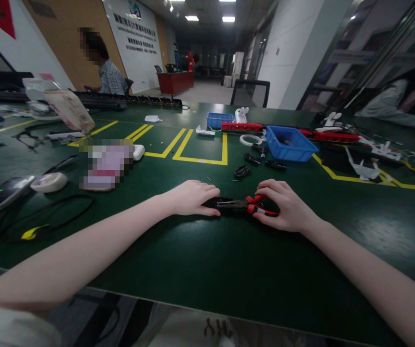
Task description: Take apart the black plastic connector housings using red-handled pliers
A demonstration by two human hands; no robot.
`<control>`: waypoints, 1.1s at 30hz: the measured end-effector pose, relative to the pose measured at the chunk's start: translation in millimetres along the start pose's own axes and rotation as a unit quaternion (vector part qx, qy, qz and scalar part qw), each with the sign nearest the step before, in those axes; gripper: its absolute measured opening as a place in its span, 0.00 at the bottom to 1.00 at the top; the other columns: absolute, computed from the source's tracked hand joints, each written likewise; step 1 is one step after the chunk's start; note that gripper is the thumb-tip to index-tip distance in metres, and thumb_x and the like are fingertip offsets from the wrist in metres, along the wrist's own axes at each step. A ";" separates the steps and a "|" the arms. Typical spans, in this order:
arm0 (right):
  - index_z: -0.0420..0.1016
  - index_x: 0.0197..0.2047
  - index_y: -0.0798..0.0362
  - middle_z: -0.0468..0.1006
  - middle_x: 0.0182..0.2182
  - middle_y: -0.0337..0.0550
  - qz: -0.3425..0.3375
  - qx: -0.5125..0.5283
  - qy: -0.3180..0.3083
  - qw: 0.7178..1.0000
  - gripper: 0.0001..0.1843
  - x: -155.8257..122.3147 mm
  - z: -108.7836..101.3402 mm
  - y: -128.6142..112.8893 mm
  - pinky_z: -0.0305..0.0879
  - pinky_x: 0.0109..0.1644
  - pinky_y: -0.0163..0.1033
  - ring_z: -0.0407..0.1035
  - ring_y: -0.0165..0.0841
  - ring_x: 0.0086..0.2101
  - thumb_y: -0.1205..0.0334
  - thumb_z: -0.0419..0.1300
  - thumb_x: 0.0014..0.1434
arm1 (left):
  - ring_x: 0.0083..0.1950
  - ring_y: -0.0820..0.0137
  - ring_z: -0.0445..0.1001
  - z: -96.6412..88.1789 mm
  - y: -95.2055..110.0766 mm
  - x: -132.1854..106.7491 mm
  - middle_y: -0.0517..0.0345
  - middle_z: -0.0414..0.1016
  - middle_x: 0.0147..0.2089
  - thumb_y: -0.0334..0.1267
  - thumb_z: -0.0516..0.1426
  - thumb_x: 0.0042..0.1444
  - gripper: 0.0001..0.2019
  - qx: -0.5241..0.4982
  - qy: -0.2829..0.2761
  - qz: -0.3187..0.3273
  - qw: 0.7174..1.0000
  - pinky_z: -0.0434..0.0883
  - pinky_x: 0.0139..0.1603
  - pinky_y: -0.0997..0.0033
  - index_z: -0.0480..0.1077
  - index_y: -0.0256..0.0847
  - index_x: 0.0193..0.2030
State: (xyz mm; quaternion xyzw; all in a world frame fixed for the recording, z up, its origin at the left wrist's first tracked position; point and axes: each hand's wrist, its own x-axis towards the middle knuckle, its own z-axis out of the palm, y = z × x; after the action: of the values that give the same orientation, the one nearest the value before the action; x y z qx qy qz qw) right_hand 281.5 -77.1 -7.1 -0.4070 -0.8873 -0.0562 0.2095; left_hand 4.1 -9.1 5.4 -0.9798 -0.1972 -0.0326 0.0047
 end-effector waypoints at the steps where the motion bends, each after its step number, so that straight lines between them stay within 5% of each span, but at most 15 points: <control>1: 0.68 0.43 0.55 0.70 0.44 0.53 -0.002 -0.001 0.001 1.000 0.18 0.0 -0.2 -0.1 0.64 0.47 0.50 0.66 0.42 0.43 0.52 0.61 0.54 | 0.32 0.68 0.71 0.0 0.0 0.0 0.57 0.73 0.36 0.54 0.52 0.60 0.19 0.000 0.001 0.000 1.000 0.63 0.32 0.71 0.66 0.39 0.42; 33: 0.67 0.43 0.54 0.69 0.44 0.53 -0.008 -0.002 0.009 1.000 0.18 -0.7 -1.2 -3.3 0.64 0.48 0.51 0.66 0.43 0.44 0.53 0.61 0.54 | 0.33 0.68 0.72 0.0 0.8 -0.5 0.57 0.73 0.37 0.54 0.53 0.60 0.18 -0.005 0.003 -0.003 1.000 0.63 0.33 0.71 0.65 0.39 0.42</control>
State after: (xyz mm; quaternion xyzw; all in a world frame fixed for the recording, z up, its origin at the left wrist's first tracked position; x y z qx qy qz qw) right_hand 279.9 -80.1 -6.2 -0.3993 -0.8888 -0.0630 0.2159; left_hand 3.9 -10.1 5.4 -0.9792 -0.1996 -0.0362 0.0004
